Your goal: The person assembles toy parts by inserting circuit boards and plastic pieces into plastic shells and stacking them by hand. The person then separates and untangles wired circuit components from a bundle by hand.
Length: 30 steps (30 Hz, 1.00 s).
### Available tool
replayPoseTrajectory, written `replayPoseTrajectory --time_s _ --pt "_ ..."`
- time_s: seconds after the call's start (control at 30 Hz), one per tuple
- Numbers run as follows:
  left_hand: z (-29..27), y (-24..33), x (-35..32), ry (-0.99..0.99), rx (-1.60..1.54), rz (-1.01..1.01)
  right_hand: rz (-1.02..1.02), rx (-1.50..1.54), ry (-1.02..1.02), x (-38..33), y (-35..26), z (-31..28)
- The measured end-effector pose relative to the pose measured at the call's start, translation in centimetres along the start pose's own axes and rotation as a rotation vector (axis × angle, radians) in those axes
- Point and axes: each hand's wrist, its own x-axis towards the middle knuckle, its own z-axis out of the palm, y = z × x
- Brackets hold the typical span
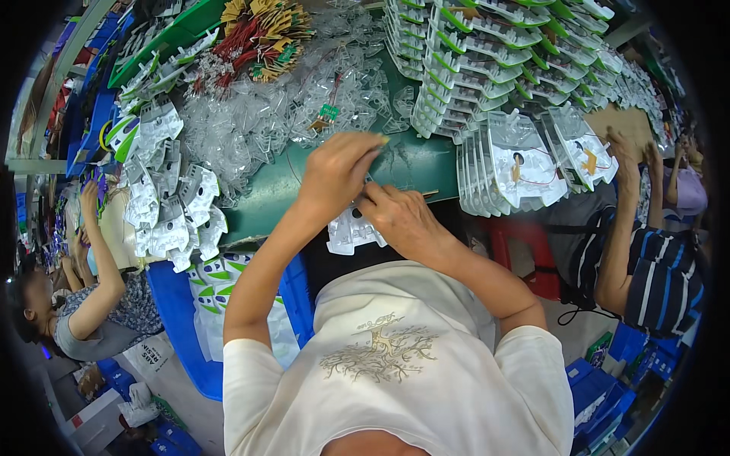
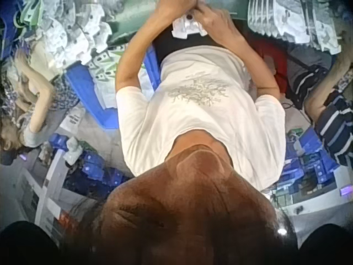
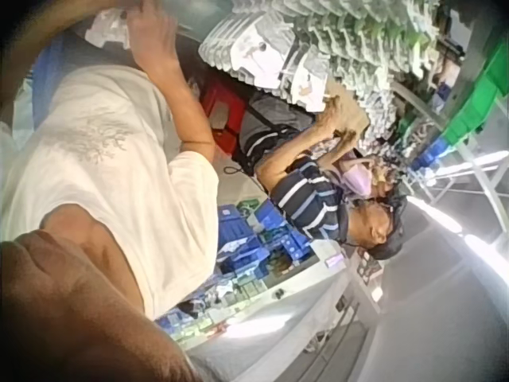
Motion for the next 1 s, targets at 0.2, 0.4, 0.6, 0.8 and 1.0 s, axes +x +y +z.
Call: replayPoseTrajectory --time_s 0.2,0.4,0.6,0.8,1.0 --pt "4.9 -1.9 3.1 -0.218 0.277 -0.079 0.034 -0.005 -0.016 -0.9 -0.3 -0.4" --pt "1.4 0.5 1.7 -0.229 0.324 -0.069 0.059 0.008 -0.073 -0.8 -0.3 -1.1" --pt "-5.8 2.7 -3.6 -0.2 0.021 -0.162 0.017 0.044 -0.033 -0.7 0.4 -1.2" --pt "-5.1 2.8 -7.8 -0.209 0.135 -0.036 -0.036 0.073 0.004 -0.3 0.8 -0.8" --pt "-4.3 3.3 -7.6 -0.272 0.292 0.013 -0.041 0.096 0.063 -0.5 1.2 -0.1"
